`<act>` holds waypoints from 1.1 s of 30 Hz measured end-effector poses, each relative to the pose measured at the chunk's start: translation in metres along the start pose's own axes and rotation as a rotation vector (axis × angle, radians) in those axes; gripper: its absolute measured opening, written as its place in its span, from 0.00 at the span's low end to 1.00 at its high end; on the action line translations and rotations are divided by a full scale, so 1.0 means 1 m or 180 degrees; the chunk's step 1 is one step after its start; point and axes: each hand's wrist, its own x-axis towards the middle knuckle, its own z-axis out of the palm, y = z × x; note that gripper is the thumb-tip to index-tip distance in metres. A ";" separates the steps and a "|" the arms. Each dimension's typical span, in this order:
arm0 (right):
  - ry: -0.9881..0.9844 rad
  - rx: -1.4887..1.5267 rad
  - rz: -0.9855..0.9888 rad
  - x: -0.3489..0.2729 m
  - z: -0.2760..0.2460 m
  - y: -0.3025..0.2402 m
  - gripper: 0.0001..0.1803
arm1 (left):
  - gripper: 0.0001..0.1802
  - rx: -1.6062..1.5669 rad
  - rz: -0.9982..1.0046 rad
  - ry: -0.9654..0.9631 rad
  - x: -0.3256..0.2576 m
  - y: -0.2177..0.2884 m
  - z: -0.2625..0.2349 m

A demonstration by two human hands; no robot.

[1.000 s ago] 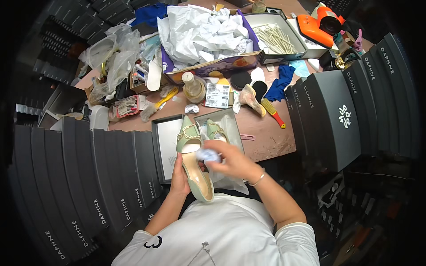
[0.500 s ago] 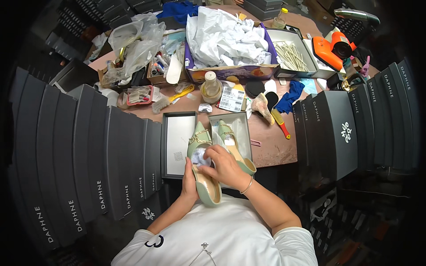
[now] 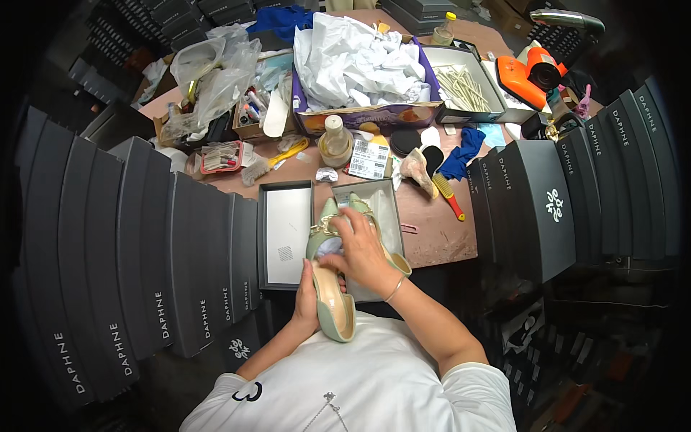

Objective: The recorder is packaging individual shoes into retail boxes using tissue paper and inserts.

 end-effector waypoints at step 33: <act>-0.1622 -0.0106 0.0804 -0.060 -0.003 0.054 0.22 | 0.24 0.3931 0.2247 -0.0418 0.040 0.056 -0.022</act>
